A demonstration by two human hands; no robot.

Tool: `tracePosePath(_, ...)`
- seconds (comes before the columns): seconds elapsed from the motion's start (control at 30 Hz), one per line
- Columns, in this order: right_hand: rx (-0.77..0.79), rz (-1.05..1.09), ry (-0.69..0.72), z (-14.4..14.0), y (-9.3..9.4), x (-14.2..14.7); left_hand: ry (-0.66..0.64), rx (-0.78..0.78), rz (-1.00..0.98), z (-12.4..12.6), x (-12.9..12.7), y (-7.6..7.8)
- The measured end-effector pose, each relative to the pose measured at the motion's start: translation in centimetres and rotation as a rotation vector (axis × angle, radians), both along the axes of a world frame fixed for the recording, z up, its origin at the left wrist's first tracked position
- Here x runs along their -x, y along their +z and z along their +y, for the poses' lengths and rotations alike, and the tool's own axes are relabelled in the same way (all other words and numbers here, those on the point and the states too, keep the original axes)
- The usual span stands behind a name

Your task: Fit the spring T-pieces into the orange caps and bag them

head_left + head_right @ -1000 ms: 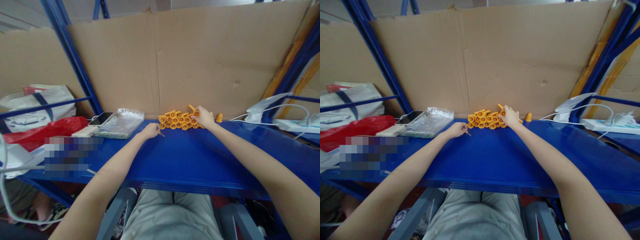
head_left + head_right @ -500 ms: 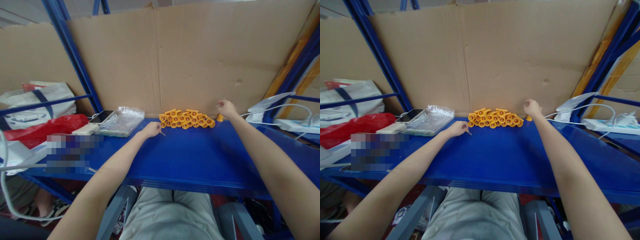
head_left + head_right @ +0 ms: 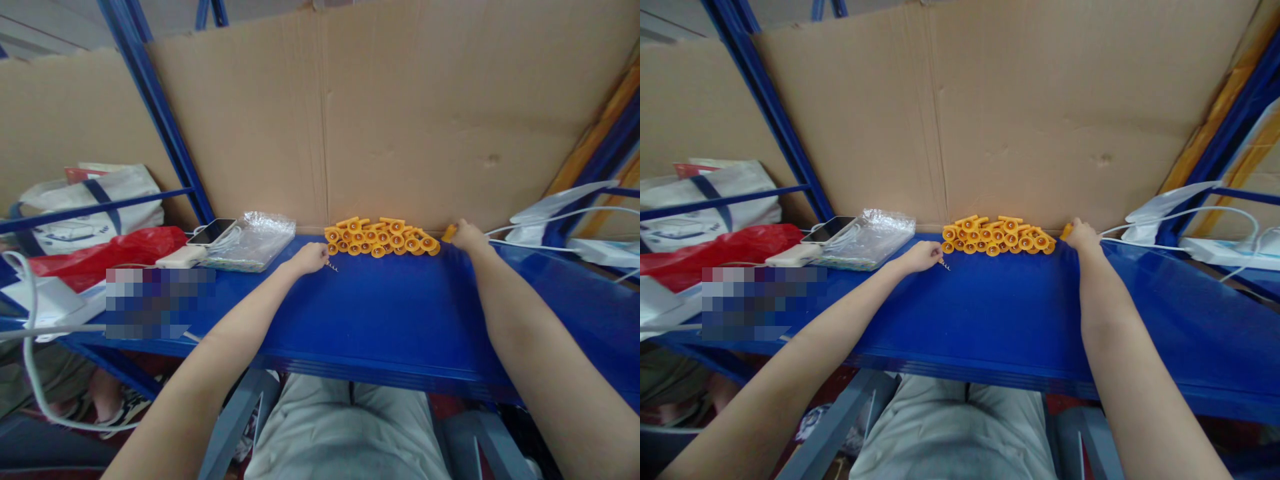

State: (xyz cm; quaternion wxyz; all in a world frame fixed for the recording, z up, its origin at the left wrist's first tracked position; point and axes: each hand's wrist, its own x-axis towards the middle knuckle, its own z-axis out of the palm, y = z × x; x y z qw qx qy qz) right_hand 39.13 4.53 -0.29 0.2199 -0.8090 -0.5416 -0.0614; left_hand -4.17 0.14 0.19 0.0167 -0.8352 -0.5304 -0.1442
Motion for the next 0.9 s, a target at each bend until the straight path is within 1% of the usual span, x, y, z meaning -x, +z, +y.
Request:
tracePosePath(0.07,0.029,-0.029,-0.033,-0.4,0.5,0.5,0.001,-0.001,-0.021,0.1,0.0,-0.1)
tracePosePath(0.23,0.056,-0.094,0.002,-1.6,1.7,1.6,0.010,0.022,-0.048,0.0,-0.1,0.0)
tracePosePath(0.37,0.063,-0.099,-0.052,-2.7,2.8,2.1,0.020,0.028,-0.043,-0.2,-0.2,0.2)
tracePosePath(0.47,0.089,-0.117,-0.070,-3.2,3.8,1.7,0.017,0.035,-0.011,-0.4,-0.2,0.4)
tracePosePath(0.57,0.212,-0.130,-0.045,-3.2,4.5,0.5,0.020,0.038,0.009,-0.4,-0.2,0.5)
tracePosePath(0.63,0.266,-0.119,-0.027,-3.1,4.7,-0.4,0.020,0.034,0.009,-0.4,-0.2,0.5)
tracePosePath(0.73,0.283,-0.065,-0.029,-3.3,4.6,-1.1,0.014,0.028,0.001,-0.4,-0.2,0.4)
tracePosePath(0.8,0.281,-0.059,-0.043,-3.7,4.4,-1.0,0.013,0.027,0.000,-0.3,-0.2,0.4)
tracePosePath(0.9,0.246,-0.108,-0.059,-4.3,3.7,-0.7,0.013,0.021,0.020,-0.3,-0.3,0.4)
